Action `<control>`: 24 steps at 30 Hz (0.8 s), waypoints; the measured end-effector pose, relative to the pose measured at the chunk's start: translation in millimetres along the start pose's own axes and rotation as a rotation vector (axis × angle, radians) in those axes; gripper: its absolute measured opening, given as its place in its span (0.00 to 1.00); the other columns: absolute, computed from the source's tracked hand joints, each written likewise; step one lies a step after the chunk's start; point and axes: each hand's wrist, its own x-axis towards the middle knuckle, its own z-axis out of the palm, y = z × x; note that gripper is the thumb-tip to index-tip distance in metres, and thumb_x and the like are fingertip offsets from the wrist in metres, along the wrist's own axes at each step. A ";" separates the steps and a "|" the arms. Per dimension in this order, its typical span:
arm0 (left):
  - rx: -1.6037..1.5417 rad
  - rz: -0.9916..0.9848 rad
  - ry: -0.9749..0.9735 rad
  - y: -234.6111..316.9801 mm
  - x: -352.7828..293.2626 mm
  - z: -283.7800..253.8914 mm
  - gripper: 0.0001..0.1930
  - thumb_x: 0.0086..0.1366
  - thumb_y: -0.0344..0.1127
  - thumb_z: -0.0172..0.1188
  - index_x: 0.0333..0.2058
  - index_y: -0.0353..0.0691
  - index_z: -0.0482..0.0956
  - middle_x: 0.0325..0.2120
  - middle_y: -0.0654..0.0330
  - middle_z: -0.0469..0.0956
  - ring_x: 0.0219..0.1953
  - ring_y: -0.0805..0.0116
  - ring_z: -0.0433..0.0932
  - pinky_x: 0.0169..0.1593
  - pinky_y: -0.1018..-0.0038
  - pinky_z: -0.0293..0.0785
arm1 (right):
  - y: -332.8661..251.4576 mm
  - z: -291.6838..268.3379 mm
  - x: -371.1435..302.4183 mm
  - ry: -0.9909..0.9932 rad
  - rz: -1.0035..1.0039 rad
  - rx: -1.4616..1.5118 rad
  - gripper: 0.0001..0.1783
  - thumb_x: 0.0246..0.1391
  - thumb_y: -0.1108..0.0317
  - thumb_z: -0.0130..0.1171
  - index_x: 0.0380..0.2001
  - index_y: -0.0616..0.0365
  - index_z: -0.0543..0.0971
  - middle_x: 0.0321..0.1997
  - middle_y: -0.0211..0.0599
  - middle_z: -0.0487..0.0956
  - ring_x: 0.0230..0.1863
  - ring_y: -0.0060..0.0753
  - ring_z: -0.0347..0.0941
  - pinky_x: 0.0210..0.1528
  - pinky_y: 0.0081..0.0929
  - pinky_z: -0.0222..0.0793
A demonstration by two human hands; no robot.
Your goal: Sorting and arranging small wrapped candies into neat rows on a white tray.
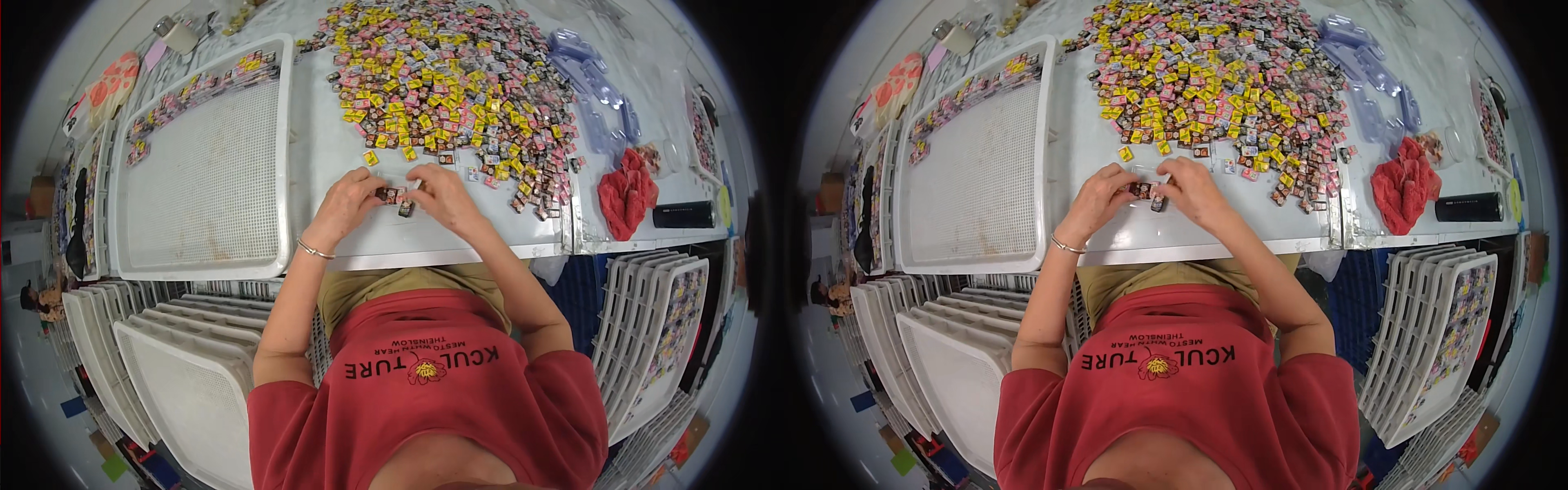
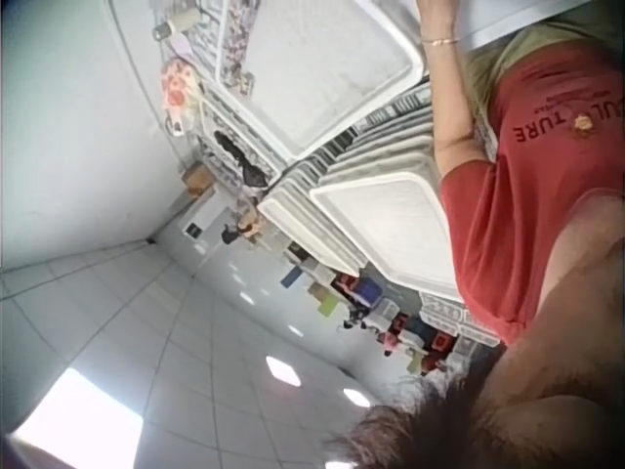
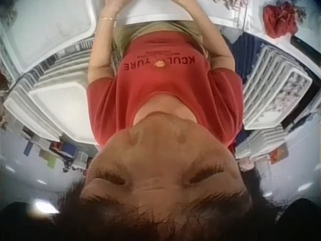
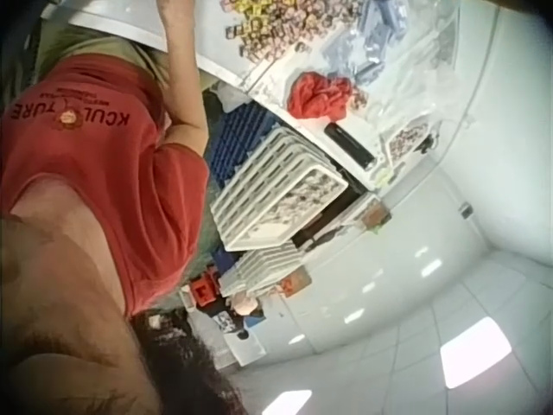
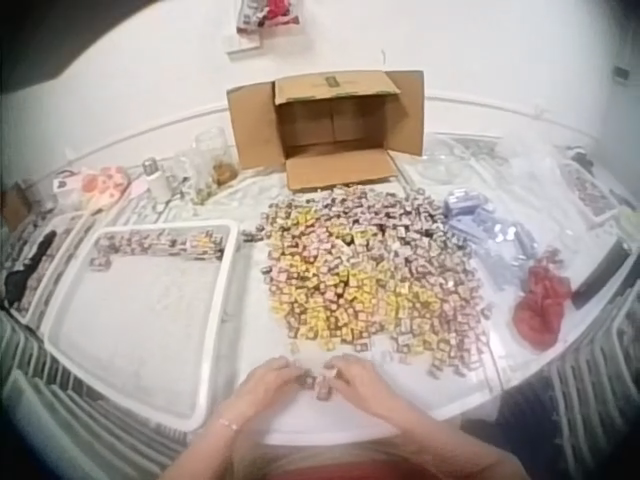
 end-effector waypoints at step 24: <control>-0.128 -0.154 0.173 -10.6 -20.8 6.6 0.15 0.52 0.25 0.65 0.41 0.36 0.80 0.37 0.54 0.75 0.40 0.56 0.75 0.43 0.69 0.73 | -8.3 7.2 -29.3 0.023 -0.091 -0.323 0.14 0.47 0.73 0.63 0.40 0.56 0.78 0.34 0.38 0.73 0.32 0.45 0.75 0.34 0.39 0.72</control>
